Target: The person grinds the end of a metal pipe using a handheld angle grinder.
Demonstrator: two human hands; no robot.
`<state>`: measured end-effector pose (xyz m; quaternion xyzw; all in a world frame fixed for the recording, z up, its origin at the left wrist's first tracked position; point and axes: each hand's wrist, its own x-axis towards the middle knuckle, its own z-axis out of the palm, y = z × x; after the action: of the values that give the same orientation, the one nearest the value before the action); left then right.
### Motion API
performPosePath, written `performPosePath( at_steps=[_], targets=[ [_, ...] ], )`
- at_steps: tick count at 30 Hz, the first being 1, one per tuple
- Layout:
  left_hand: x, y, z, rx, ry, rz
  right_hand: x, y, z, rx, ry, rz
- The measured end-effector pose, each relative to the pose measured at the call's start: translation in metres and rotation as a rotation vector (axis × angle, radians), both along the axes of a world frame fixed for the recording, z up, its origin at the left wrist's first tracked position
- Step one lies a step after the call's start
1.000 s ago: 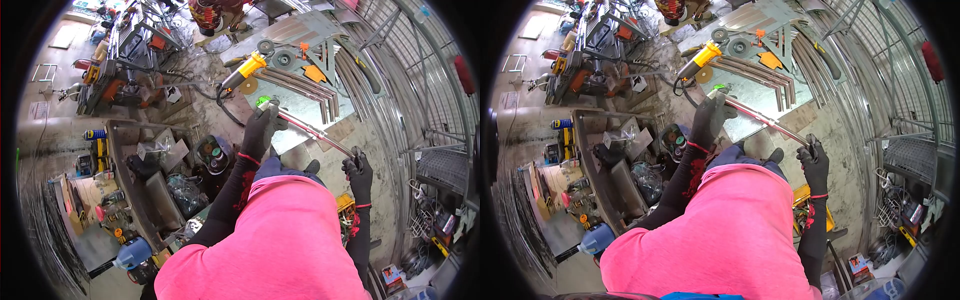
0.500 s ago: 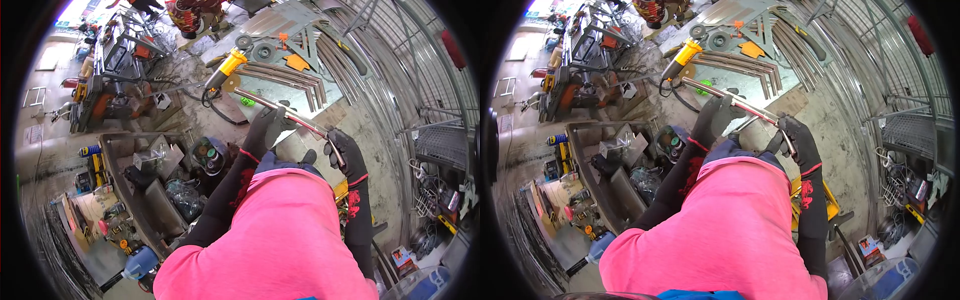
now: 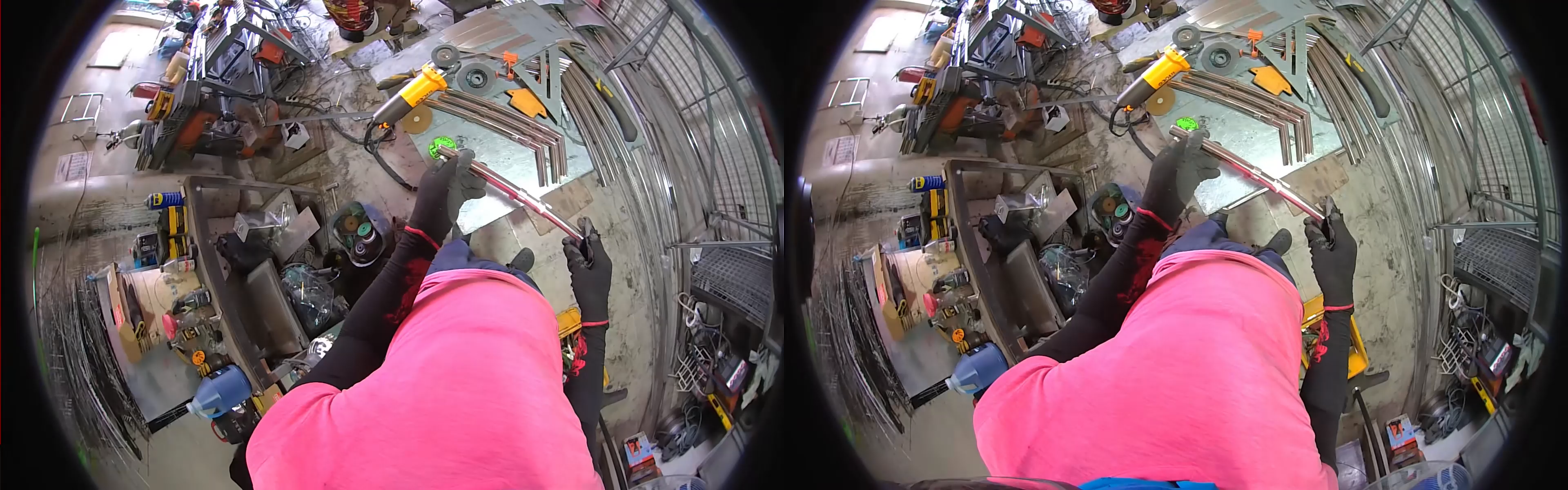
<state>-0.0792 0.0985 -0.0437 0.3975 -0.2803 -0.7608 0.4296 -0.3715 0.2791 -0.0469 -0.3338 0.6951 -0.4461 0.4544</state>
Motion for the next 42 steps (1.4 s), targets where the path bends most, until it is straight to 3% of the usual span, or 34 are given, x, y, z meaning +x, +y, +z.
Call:
performPosePath(
  at_steps=[5, 8, 13, 15, 19, 21, 23, 25, 29, 31, 35, 36, 37, 39, 41, 42],
  targets=[
    [-0.007, 0.007, -0.002, 0.007, 0.022, -0.016, -0.008, 0.006, -0.001, -0.01, -0.05, 0.003],
    [-0.011, 0.008, 0.003, 0.027, -0.129, -0.055, -0.015, 0.008, -0.015, -0.02, -0.046, 0.053],
    [-0.015, 0.016, 0.001, -0.183, -0.234, -0.113, -0.016, 0.006, -0.028, -0.05, 0.064, 0.069],
    [-0.015, 0.016, -0.004, -0.188, -0.273, -0.127, -0.016, 0.002, -0.013, 0.026, -0.095, 0.038],
    [-0.016, 0.02, 0.011, -0.244, -0.422, -0.134, -0.018, -0.002, -0.03, -0.016, -0.155, 0.021],
    [-0.014, 0.02, 0.02, -0.523, -0.694, -0.301, -0.015, -0.005, -0.015, 0.059, -0.168, 0.051],
    [-0.014, 0.016, -0.001, -0.457, -0.561, -0.285, -0.015, -0.014, -0.01, 0.298, -0.271, 0.143],
    [-0.018, 0.016, -0.005, 0.044, -0.205, -0.217, -0.003, -0.021, -0.012, 0.227, -0.398, 0.205],
    [-0.002, 0.001, -0.03, 0.103, -0.105, -0.156, 0.031, -0.042, 0.003, 0.261, -0.347, 0.229],
    [0.009, -0.008, -0.043, 0.123, -0.033, -0.107, 0.045, -0.05, -0.023, 0.053, -0.326, 0.12],
    [0.035, -0.03, -0.05, 0.381, -0.037, -0.008, 0.061, -0.078, -0.043, 0.108, -0.029, 0.14],
    [0.044, -0.037, -0.055, 0.352, -0.058, -0.102, 0.062, -0.084, -0.052, 0.15, 0.145, 0.17],
    [0.052, -0.043, -0.061, 0.323, -0.08, -0.194, 0.064, -0.087, -0.063, 0.148, 0.157, 0.181],
    [0.058, -0.041, -0.047, 0.22, -0.19, -0.123, 0.062, -0.086, -0.1, -0.137, 0.608, 0.181],
    [0.07, -0.038, -0.044, 0.126, -0.302, -0.044, 0.066, -0.087, -0.097, -0.19, 0.664, 0.194],
    [0.079, -0.038, -0.046, 0.064, -0.268, -0.019, 0.067, -0.089, -0.088, -0.031, 0.583, 0.211]
  ],
)
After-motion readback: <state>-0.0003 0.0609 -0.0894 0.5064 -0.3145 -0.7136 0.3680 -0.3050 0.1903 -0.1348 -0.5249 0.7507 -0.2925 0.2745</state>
